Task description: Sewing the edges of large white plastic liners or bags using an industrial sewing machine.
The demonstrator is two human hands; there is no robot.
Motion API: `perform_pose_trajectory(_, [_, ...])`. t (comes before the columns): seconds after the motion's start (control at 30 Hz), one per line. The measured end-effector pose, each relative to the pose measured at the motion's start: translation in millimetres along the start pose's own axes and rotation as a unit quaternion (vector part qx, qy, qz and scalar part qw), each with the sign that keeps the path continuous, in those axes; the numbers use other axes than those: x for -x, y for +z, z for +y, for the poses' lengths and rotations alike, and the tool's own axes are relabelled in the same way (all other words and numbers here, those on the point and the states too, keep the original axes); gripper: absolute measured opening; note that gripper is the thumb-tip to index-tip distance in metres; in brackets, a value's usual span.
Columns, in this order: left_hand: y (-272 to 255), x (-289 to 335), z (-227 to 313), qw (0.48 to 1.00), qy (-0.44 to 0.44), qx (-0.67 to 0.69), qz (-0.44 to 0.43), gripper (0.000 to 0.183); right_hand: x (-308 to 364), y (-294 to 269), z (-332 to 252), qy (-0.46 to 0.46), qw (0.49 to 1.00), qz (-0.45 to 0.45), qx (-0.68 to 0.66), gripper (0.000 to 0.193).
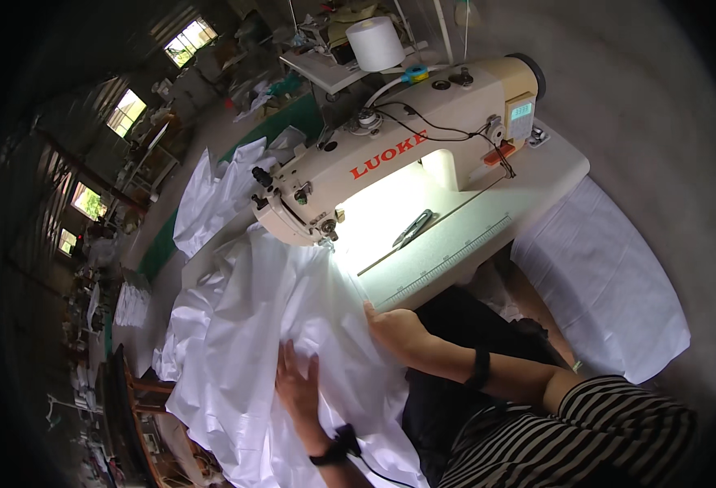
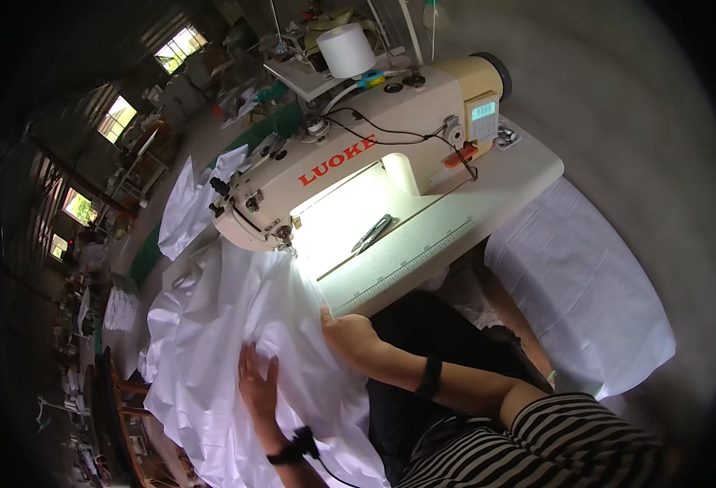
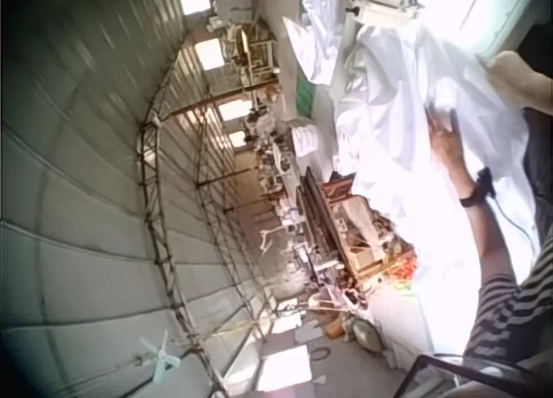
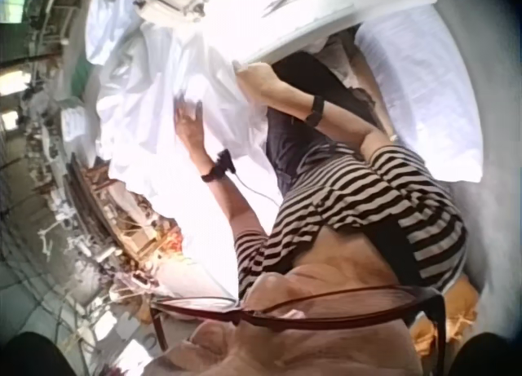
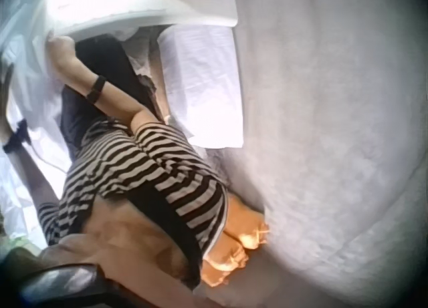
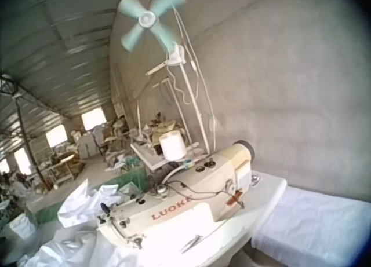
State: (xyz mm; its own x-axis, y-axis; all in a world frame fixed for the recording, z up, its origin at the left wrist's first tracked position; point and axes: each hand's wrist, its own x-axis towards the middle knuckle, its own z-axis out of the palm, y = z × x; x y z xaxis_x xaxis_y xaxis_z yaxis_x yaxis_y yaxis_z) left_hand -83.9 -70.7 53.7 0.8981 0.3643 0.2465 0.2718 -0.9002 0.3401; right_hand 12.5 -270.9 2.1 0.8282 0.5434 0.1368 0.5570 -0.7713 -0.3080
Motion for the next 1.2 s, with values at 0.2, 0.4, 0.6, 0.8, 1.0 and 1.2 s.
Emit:
perform_pose_trajectory(0.2, [40, -85, -84, 0.995, 0.054, -0.042, -0.068, 0.064, -50, -3, 2, -0.016, 0.999, 0.039, -0.012, 0.051])
perform_pose_trajectory(0.4, [25, -128, -64, 0.994, 0.03, -0.022, -0.104, 0.062, -86, -6, -5, -0.034, 0.982, -0.072, 0.171, 0.073])
perform_pose_trajectory(0.6, [36, -8, 44, 0.974, 0.068, 0.204, 0.073, 0.015, -80, -13, 19, 0.01, 0.996, -0.047, -0.069, 0.04])
perform_pose_trajectory(0.8, [85, 53, 81, 0.986, 0.034, 0.031, 0.158, 0.045, -79, -20, 36, -0.008, 0.972, -0.037, -0.232, 0.025])
perform_pose_trajectory(1.0, [92, 47, 88, 0.91, -0.141, 0.389, -0.035, 0.017, -65, -24, 32, 0.005, 0.956, -0.007, -0.293, 0.039])
perform_pose_trajectory(1.2, [45, 36, 106, 0.968, 0.08, 0.231, 0.062, 0.01, -44, -27, 53, 0.078, 0.778, -0.25, -0.571, 0.041])
